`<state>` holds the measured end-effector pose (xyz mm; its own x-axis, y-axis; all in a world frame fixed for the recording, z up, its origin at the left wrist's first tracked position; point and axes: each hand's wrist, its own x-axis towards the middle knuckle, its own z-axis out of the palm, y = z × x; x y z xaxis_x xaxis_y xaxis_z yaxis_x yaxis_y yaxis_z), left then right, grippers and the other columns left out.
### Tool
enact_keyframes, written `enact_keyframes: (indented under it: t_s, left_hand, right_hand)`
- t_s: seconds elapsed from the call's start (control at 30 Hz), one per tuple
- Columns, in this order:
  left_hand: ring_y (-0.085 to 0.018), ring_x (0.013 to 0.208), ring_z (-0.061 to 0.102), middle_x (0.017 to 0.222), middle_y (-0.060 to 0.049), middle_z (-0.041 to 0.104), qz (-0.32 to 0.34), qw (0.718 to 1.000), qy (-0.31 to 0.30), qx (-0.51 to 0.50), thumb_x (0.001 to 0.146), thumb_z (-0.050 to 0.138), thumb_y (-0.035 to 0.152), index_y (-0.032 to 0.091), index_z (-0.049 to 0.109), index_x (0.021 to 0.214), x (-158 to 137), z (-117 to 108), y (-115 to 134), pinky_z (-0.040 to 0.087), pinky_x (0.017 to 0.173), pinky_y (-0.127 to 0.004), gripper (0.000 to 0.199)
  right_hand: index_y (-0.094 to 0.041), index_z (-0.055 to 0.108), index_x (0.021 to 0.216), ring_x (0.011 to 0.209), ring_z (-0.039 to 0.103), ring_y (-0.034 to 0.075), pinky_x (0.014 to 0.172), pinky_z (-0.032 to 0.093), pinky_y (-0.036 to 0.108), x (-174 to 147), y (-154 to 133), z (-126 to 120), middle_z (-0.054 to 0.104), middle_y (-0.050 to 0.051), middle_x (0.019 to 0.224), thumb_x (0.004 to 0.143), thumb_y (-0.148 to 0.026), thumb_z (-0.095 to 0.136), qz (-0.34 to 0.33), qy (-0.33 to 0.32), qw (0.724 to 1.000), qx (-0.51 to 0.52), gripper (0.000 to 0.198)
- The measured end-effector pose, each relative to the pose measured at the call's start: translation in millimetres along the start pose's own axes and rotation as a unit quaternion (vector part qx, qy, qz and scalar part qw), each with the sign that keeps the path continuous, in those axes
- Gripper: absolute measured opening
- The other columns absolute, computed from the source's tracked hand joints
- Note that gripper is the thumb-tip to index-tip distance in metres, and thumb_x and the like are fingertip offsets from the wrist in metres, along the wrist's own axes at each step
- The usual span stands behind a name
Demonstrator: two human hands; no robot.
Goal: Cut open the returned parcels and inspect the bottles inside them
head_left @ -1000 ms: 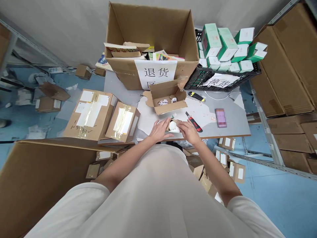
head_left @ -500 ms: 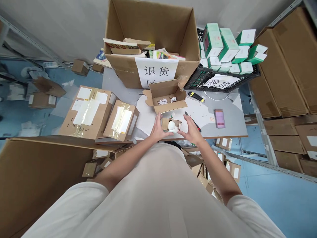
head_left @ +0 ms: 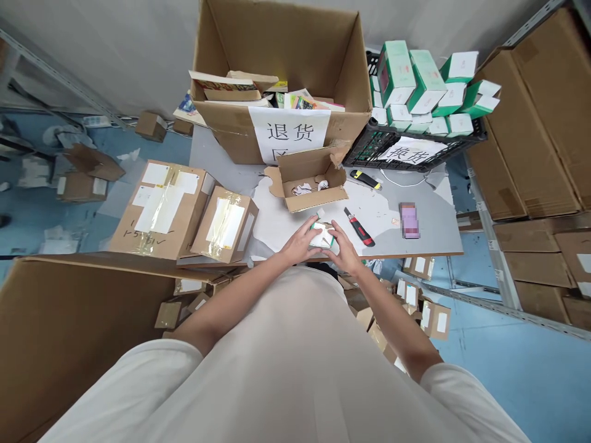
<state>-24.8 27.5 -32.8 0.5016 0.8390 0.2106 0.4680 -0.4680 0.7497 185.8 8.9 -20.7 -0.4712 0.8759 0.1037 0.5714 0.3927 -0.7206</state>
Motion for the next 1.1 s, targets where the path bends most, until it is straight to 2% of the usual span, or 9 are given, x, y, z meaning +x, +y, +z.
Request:
enact_keyframes:
  t_s: [0.2, 0.3, 0.4, 0.53, 0.63, 0.73, 0.83, 0.97, 1.1]
  left_hand:
    - [-0.04, 0.14, 0.029, 0.152, -0.025, 0.029, -0.003, 0.979, -0.105, 0.177, 0.075, 0.07, 0.034, 0.01, 0.023, 0.149, 26, -8, 26, 0.009, 0.113, -0.065, 0.09]
    - [-0.039, 0.129, 0.042, 0.141, -0.022, 0.045, -0.017, 0.969, -0.124, 0.211, 0.078, 0.068, 0.036, 0.014, 0.028, 0.148, 31, -7, 29, 0.016, 0.111, -0.061, 0.084]
    - [-0.036, 0.122, 0.048, 0.131, -0.019, 0.054, -0.02, 0.972, -0.121, 0.202, 0.083, 0.064, 0.041, 0.019, 0.04, 0.142, 27, -11, 22, 0.027, 0.106, -0.055, 0.067]
    - [-0.034, 0.124, 0.046, 0.131, -0.02, 0.052, -0.063, 0.989, -0.041, 0.125, 0.086, 0.057, 0.05, 0.016, 0.045, 0.136, 10, -28, 7, 0.035, 0.102, -0.052, 0.062]
    - [-0.03, 0.126, 0.046, 0.133, -0.017, 0.05, -0.129, 0.987, 0.092, -0.015, 0.088, 0.05, 0.057, 0.018, 0.04, 0.138, -3, -38, -3, 0.037, 0.103, -0.047, 0.065]
    - [-0.024, 0.116, 0.056, 0.128, -0.014, 0.056, -0.227, 0.932, 0.191, -0.209, 0.089, 0.041, 0.064, 0.021, 0.038, 0.139, -10, -34, -8, 0.045, 0.098, -0.039, 0.066]
    - [-0.021, 0.106, 0.063, 0.125, -0.012, 0.06, -0.297, 0.854, 0.217, -0.368, 0.088, 0.037, 0.068, 0.022, 0.038, 0.14, -12, -19, -11, 0.051, 0.09, -0.036, 0.07]
    - [-0.022, 0.105, 0.064, 0.131, -0.01, 0.058, -0.338, 0.778, 0.198, -0.491, 0.088, 0.036, 0.066, 0.024, 0.036, 0.142, -11, 1, -16, 0.053, 0.085, -0.037, 0.068]
    - [-0.022, 0.092, 0.067, 0.118, -0.008, 0.066, -0.398, 0.703, 0.145, -0.571, 0.084, 0.051, 0.048, 0.022, 0.051, 0.13, -10, 17, -23, 0.054, 0.078, -0.037, 0.052]
  right_hand:
    - [-0.015, -0.01, 0.153, 0.149, -0.003, 0.028, 0.119, 0.02, 0.053, 11, -10, 17, -0.008, 0.015, 0.161, 0.086, -0.034, 0.054, -0.013, -0.064, 0.998, -0.009, 0.095]
    - [-0.015, -0.031, 0.146, 0.148, -0.008, 0.028, 0.119, 0.018, 0.054, 6, -14, 23, -0.019, 0.016, 0.159, 0.084, -0.034, 0.055, 0.008, -0.039, 0.999, 0.024, 0.108]
    - [-0.02, -0.03, 0.147, 0.149, 0.005, 0.028, 0.115, 0.023, 0.055, -6, -5, 29, -0.018, 0.017, 0.159, 0.086, -0.038, 0.052, 0.074, 0.046, 0.992, 0.096, 0.104]
    - [-0.028, -0.012, 0.153, 0.148, 0.015, 0.029, 0.108, 0.033, 0.059, -27, 23, 31, -0.001, 0.018, 0.161, 0.089, -0.053, 0.047, 0.222, 0.137, 0.947, 0.188, 0.09]
    - [-0.027, -0.003, 0.154, 0.145, 0.024, 0.03, 0.104, 0.038, 0.057, -35, 36, 22, 0.014, 0.02, 0.16, 0.087, -0.066, 0.044, 0.247, 0.14, 0.931, 0.23, 0.09]
    - [-0.024, 0.0, 0.154, 0.14, 0.036, 0.029, 0.103, 0.042, 0.051, -28, 26, 7, 0.023, 0.019, 0.157, 0.083, -0.076, 0.037, 0.177, 0.113, 0.945, 0.249, 0.096]
    - [-0.021, 0.01, 0.154, 0.138, 0.038, 0.027, 0.109, 0.039, 0.046, -10, 2, -7, 0.031, 0.017, 0.154, 0.082, -0.073, 0.044, 0.134, 0.13, 0.959, 0.215, 0.095]
    - [-0.022, 0.025, 0.152, 0.132, 0.043, 0.028, 0.111, 0.036, 0.046, 14, -24, -24, 0.043, 0.014, 0.145, 0.085, -0.053, 0.056, 0.133, 0.177, 0.971, 0.093, 0.08]
    - [-0.024, 0.034, 0.149, 0.126, 0.047, 0.029, 0.109, 0.039, 0.046, 27, -27, -33, 0.046, 0.013, 0.135, 0.079, -0.038, 0.064, 0.056, 0.115, 0.992, -0.022, 0.077]
